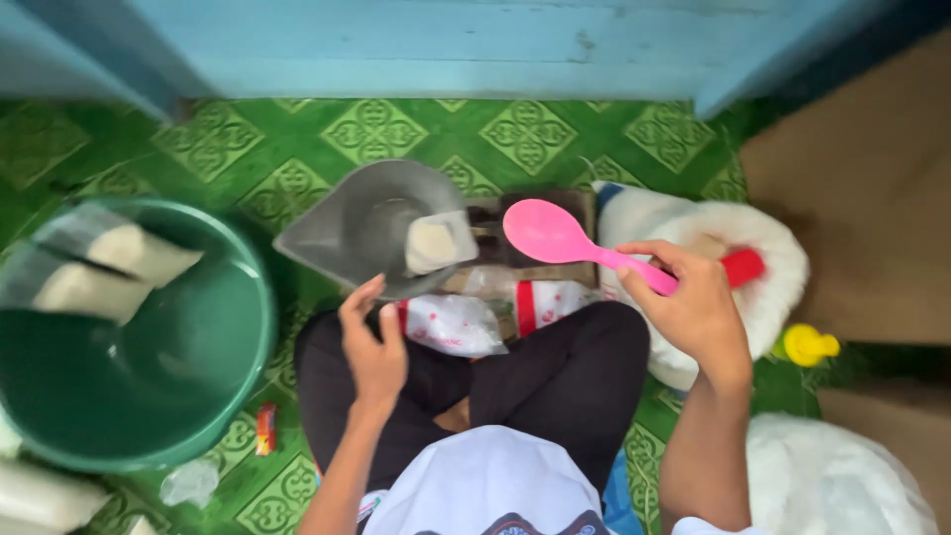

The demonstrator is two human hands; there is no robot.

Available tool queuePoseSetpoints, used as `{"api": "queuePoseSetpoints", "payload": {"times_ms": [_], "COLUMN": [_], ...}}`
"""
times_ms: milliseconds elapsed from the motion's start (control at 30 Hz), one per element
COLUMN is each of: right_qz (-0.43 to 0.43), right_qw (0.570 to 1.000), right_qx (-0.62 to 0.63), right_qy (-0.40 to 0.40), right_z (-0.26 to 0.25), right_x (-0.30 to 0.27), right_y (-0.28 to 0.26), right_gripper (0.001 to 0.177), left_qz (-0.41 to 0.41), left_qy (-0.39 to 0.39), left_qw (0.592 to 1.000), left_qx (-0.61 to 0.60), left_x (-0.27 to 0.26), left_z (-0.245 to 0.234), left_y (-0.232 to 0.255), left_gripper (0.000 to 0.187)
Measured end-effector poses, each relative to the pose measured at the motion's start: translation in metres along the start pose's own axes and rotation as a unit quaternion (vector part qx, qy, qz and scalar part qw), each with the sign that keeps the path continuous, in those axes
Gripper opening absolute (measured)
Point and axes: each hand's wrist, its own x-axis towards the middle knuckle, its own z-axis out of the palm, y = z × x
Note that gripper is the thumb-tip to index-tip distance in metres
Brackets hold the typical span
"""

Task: Manually scooping white powder from a bulk sack into individual small plastic bags for packaging.

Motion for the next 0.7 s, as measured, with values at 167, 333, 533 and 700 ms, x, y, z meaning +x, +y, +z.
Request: {"api": "queuePoseSetpoints", "payload": {"times_ms": [167, 333, 533, 700], "right_qz": [0.07, 0.166, 0.231, 0.325], "right_qw": [0.99, 0.967, 0.96, 0.929], "right_qx": [0.091, 0.07, -0.105, -0.178], "right_qy": [0.082, 0.179, 0.121, 0.017], "right_z": [0.001, 0.029, 0.06, 0.091], "right_x": [-0.01, -0.032, -0.033, 0.008], "right_y": [0.143, 0.297, 0.356, 0.365], "right_gripper": [0.023, 0.028, 0.042, 0.032], "left_qz": [0.049, -0.03, -0.009, 0.032], "left_qy": [-0.041, -0.039, 0.002, 0.032], "left_qw": [0.967, 0.825, 0.791, 0.849], "left_qx": [0.248, 0.562, 0.612, 0.527], "left_x": [-0.042, -0.1, -0.128, -0.126], "left_z": [-0.025, -0.053, -0.049, -0.047], "left_y": [-0.072, -0.146, -0.177, -0.183], "left_gripper": [0.047, 0.083, 0.079, 0.078]}}
